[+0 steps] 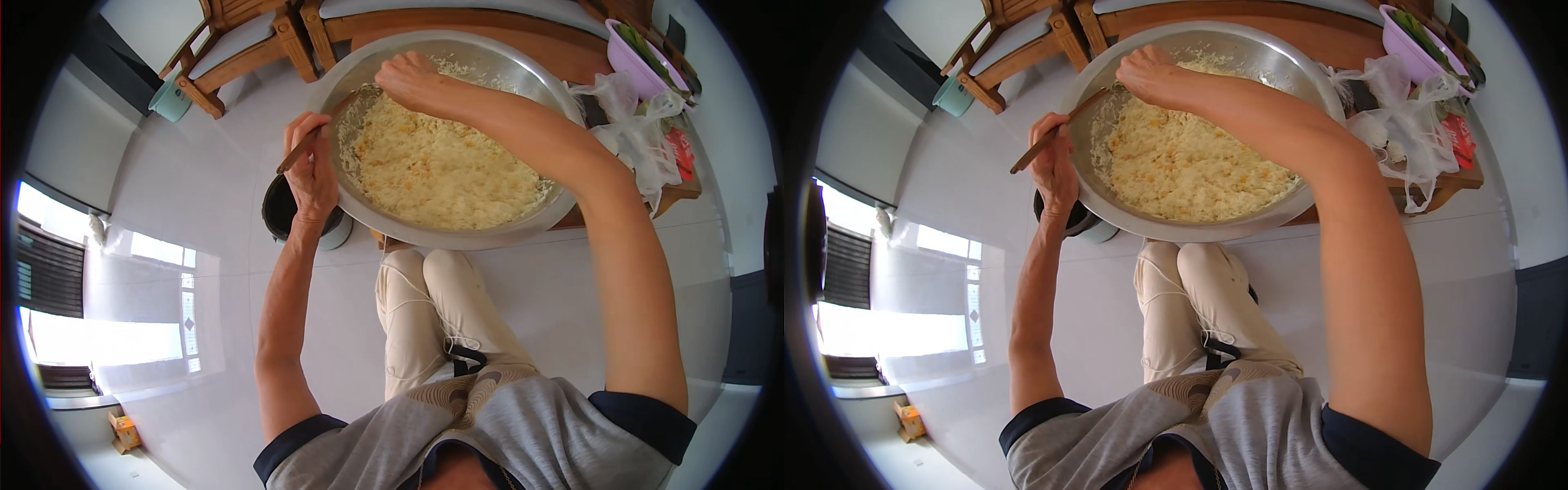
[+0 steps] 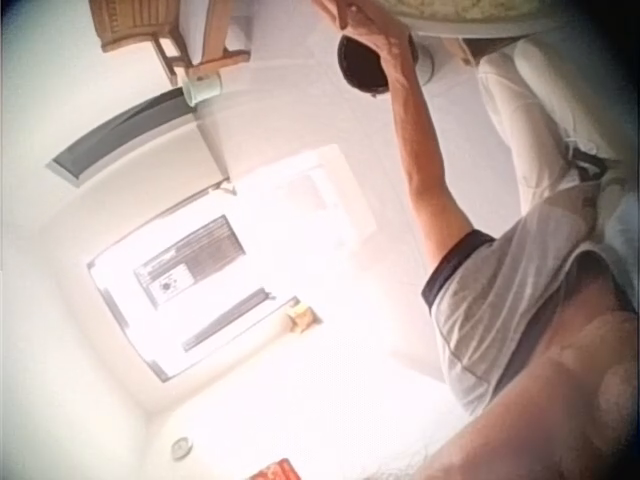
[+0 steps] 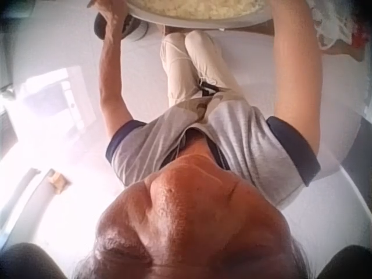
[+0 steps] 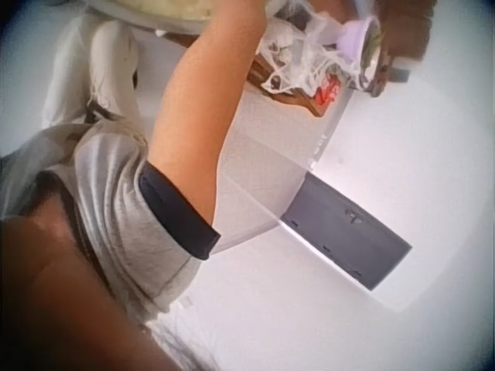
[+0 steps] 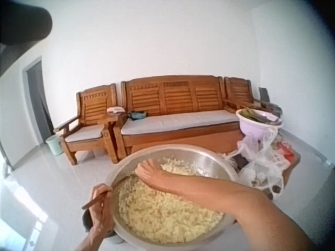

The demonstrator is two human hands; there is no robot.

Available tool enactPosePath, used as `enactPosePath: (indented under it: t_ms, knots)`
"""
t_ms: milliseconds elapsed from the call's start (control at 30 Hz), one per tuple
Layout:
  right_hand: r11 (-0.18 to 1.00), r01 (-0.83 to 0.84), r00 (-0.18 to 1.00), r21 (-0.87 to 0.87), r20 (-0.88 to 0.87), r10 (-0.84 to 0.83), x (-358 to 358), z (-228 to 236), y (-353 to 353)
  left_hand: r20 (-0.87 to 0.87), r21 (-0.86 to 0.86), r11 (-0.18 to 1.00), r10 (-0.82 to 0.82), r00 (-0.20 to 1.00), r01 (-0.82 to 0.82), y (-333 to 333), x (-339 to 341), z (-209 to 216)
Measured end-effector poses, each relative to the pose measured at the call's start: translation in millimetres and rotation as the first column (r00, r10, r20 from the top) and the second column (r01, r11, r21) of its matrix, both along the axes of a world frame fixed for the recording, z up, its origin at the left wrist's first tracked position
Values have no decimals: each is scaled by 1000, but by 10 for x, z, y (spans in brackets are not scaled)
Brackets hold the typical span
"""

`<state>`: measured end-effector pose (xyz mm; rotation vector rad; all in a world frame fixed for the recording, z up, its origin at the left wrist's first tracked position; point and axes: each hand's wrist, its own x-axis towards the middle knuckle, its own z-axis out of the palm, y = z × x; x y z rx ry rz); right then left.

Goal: Mix a large bowl of rice or similar food item and portion it into a plastic bag.

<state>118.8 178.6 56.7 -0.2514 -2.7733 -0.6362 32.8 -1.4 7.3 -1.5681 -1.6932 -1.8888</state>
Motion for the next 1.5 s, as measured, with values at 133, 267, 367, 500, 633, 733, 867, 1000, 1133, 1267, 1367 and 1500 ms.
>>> enactPosePath:
  t_ms: [133, 267, 367, 500, 633, 733, 867, 1000, 1133, 1267, 1367, 1500]
  knots:
    - [992, -122, 990, 44, -67, 125, -127, 43, -248, -96, 62, 992, 117, 988, -112, -29, -6, 17]
    - [955, -280, 952, 97, 156, 264, 199, 166, -751, -89, 107, 980, 177, 980, -167, -33, -25, -16]
    - [868, -446, 886, 219, 243, 394, 543, -16, -888, -120, 63, 981, 191, 974, -185, 4, 11, 34]
    - [747, -581, 811, 322, 306, 499, 1141, 62, -844, -212, 34, 979, 205, 956, -203, -27, -2, 93]
    - [890, -440, 889, 118, 194, 414, 1433, 491, -698, -290, 70, 982, 188, 939, -175, -3, 19, 115]
    - [961, -275, 955, -20, 108, 275, 1527, 640, -772, -234, 26, 991, 133, 963, -131, -39, 9, 113]
    - [967, -171, 932, -187, 287, 220, 1369, 348, -942, -170, 0, 996, 93, 981, -94, -18, -36, 63]
    - [930, -360, 920, -73, 137, 367, 799, -81, -605, -42, -96, 994, 58, 997, -61, -43, 19, 82]
    - [988, -8, 963, -155, 266, 50, 413, -59, -147, 34, -84, 996, 14, 999, -12, -44, 45, 78]
    - [990, 2, 999, -142, 35, 3, 394, -233, 371, 80, -57, 998, -14, 997, 19, -48, 41, 59]
    - [978, 172, 977, -116, 146, -154, 450, 4, 490, 101, -40, 999, -30, 994, 34, -45, 50, 54]
    - [953, 267, 962, -142, 95, -255, 527, 106, 895, 158, -36, 998, -48, 986, 54, -36, 57, 48]
